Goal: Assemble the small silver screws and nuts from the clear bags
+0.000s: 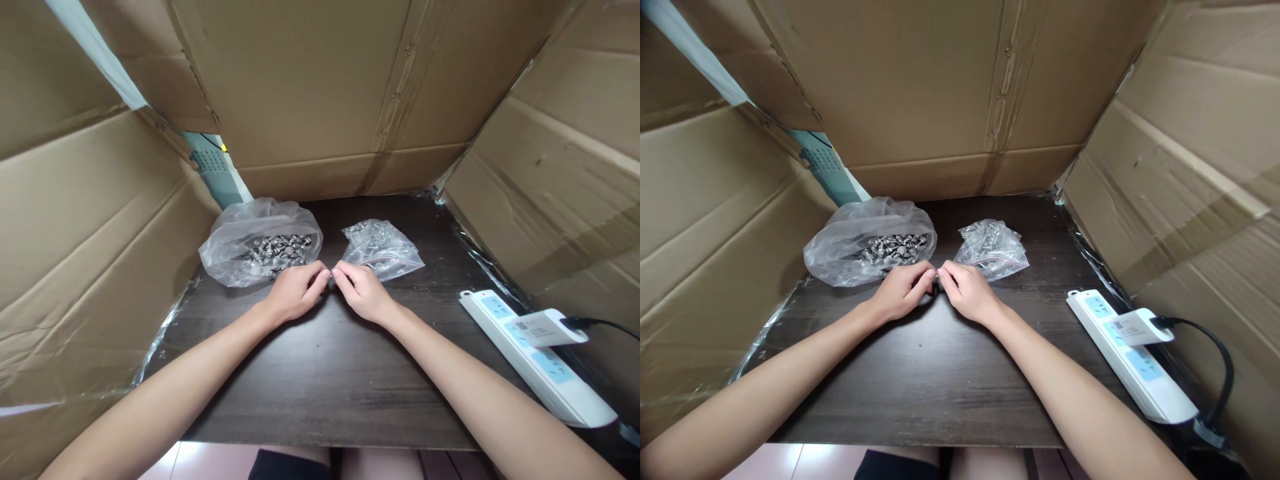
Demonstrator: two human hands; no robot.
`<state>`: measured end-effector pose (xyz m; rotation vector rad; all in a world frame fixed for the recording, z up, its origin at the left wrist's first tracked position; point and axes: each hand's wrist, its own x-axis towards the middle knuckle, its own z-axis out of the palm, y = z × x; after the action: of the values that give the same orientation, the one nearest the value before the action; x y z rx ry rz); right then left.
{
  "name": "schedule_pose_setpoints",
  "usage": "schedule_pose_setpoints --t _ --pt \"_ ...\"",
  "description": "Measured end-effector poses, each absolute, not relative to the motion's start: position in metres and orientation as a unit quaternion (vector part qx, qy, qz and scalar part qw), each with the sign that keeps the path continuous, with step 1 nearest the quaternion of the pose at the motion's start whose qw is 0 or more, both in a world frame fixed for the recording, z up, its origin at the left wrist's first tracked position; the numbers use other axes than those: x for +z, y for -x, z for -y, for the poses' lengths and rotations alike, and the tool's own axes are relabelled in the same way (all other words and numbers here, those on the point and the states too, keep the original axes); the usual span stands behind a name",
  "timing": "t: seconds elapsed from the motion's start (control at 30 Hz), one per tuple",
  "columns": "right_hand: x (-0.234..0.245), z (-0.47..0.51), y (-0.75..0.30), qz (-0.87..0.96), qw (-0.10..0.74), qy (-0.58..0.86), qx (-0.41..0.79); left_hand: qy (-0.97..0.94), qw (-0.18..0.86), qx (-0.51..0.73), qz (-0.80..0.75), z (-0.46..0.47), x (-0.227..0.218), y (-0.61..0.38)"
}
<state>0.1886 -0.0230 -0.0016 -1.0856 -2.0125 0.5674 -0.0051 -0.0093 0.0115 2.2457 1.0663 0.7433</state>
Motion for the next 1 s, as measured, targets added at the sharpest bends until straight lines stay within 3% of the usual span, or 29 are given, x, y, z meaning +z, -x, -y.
schedule_pose_setpoints --t 0.83,1.0 --pt "0.001 0.030 -0.180 0.797 0.400 0.418 0.174 -0.866 0.237 0.260 -0.355 0.012 0.012 0.008" --pt "0.015 0.037 -0.187 0.782 0.435 0.430 0.117 -0.863 0.162 0.301 -0.371 0.014 0.022 0.021"
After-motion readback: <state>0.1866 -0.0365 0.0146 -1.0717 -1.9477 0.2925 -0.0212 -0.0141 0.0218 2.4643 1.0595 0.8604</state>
